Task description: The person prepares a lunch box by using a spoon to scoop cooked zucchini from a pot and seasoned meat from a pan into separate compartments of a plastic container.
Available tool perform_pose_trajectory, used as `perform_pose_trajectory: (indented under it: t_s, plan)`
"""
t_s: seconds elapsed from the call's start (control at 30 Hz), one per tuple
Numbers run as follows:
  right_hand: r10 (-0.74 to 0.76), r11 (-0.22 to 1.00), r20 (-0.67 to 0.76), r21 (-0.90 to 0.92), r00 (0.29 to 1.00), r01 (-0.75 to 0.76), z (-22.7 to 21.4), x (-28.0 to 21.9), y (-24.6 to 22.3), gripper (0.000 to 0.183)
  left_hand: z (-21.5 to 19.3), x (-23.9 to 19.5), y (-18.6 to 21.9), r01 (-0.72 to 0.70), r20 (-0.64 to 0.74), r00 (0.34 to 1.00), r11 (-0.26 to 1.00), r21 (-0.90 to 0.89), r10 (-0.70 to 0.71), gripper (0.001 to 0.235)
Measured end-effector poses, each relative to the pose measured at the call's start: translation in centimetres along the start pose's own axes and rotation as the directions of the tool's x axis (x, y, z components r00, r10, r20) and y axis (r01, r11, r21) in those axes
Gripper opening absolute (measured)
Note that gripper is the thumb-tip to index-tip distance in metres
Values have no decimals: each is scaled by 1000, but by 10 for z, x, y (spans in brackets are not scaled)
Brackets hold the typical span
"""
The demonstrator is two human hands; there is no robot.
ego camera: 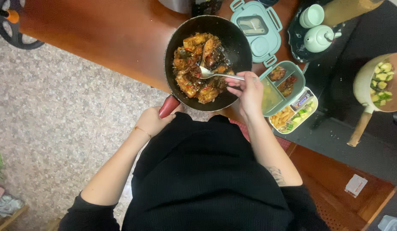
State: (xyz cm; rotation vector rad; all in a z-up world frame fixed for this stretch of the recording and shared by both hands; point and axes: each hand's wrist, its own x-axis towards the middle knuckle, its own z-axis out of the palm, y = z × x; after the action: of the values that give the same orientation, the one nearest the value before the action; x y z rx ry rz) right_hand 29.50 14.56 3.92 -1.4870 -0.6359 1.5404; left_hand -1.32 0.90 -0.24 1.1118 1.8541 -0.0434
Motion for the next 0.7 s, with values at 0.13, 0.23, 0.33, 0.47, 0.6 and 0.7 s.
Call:
perform_pose_trajectory:
  t_s: [0.13,0.23,0.33,0.47,0.6,0.7]
  plan:
    - [-117,993,-4,14,993,117,-15,-8,-15,28,-5,-3,5,11,13,1000,1000,9,-11,54]
    - [-208,978,-2,12,978,208,-24,-15,-30,29,-9,-7,6,18,12,1000,1000,2,-18,54]
    - [-289,957,-12,-23,957,288,-35,-18,-39,27,-7,-4,2,17,11,1000,1000,-5,-17,53]
    - [-376,923,-42,-108,926,369,-46,-24,-46,25,-5,3,-4,26,19,999,1000,-14,-26,50]
    - [-393,900,-50,-225,918,373,-61,-14,-35,25,-7,4,-6,32,35,999,999,-8,-32,51]
    - [-323,937,-74,-160,943,309,-68,-6,-24,25,-1,16,-20,30,54,998,999,-35,-29,51]
